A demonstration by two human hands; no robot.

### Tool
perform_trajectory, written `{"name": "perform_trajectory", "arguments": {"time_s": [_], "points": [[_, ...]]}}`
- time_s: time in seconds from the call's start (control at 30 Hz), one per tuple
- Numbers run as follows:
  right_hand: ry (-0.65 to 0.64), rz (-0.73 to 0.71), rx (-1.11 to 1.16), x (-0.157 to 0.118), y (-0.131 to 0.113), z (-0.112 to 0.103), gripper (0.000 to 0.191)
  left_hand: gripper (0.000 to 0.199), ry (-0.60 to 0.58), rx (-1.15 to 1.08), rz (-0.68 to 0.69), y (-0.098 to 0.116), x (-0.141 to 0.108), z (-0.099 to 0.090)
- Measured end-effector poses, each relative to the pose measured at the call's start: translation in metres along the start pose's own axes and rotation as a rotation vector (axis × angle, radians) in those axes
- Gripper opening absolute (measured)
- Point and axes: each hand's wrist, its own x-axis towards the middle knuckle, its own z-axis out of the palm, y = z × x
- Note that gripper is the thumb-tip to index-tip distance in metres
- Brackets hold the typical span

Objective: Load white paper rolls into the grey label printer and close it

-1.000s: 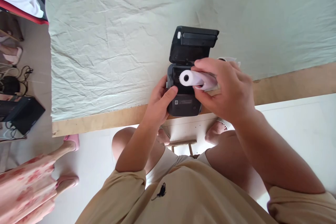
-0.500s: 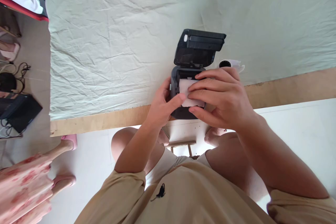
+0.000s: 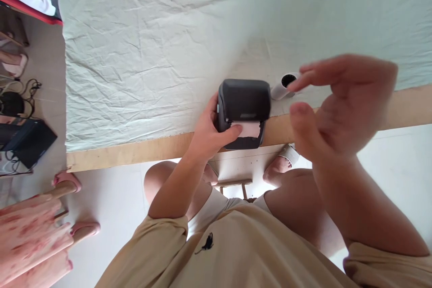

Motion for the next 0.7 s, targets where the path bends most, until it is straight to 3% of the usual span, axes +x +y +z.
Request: {"name": "perform_trajectory", "arguments": {"time_s": [0.07,0.23,0.4,0.53,0.7], "points": [[0.019,0.024,0.066,-0.004,0.000,0.001,0.008,0.078,-0.014,0.001,0.004,0.000,0.000,-0.001],[-0.159,0.241,0.160,-0.015,0.010,0.009,0.044,0.079,-0.034,-0.113,0.026,-0.007,0.002,-0.003],[-0.385,0.496,0.201,-0.014,0.017,0.009,0.051,0.070,-0.111,-0.110,0.079,-0.016,0.009,-0.005],[-0.442,0.529,0.202,-0.010,0.020,0.008,0.051,0.061,-0.106,-0.137,0.075,-0.016,0.011,-0.005],[-0.467,0.532,0.194,-0.015,0.026,0.010,0.051,0.066,-0.129,-0.177,0.091,-0.015,0.010,-0.004]]}}
